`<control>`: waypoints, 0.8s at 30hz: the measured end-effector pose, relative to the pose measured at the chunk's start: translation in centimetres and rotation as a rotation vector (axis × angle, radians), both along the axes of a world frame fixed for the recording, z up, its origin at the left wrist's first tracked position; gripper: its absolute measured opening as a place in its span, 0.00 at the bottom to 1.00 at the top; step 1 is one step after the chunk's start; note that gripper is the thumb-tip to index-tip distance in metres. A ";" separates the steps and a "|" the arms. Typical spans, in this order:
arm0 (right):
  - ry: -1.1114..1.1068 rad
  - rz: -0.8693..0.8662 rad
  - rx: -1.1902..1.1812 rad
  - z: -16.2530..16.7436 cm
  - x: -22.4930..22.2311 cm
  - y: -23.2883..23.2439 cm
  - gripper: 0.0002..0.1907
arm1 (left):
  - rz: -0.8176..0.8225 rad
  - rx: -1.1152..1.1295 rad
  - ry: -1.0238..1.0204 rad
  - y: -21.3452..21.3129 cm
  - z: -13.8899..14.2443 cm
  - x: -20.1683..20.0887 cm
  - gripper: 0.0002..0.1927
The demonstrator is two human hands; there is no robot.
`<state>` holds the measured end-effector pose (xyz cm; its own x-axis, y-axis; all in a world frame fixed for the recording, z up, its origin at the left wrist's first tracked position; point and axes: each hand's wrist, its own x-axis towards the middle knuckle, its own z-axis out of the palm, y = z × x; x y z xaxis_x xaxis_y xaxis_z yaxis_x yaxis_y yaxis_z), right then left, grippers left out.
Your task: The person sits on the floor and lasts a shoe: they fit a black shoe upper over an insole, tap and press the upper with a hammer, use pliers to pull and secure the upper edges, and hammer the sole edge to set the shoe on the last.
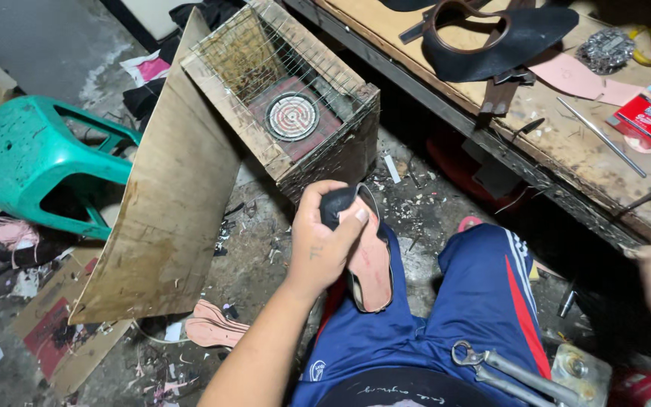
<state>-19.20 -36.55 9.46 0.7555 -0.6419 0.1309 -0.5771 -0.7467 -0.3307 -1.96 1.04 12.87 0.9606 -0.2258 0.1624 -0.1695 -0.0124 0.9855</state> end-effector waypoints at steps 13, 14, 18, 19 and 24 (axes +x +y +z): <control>-0.208 0.552 0.748 -0.6 4.8 19.8 0.36 | -0.297 0.311 -0.403 0.8 -0.7 -5.0 0.21; -0.233 0.538 0.888 -1.1 5.1 19.5 0.32 | -0.291 0.328 -0.385 0.8 -0.9 -5.6 0.22; -0.302 0.437 1.298 -3.0 6.3 17.6 0.24 | -0.230 0.337 -0.250 0.8 -2.9 -6.3 0.43; -0.310 0.401 1.364 -3.5 6.3 17.2 0.24 | -0.206 0.327 -0.199 0.8 -3.6 -6.2 0.52; -0.358 0.330 1.804 -5.8 6.1 15.9 0.27 | -0.434 -0.208 0.488 2.5 -6.3 -7.2 0.61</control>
<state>-13.10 -20.65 3.68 0.9561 -0.0223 -0.2922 -0.2337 0.5438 -0.8060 -9.19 3.55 6.58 0.7646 -0.6176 -0.1842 0.3475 0.1544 0.9249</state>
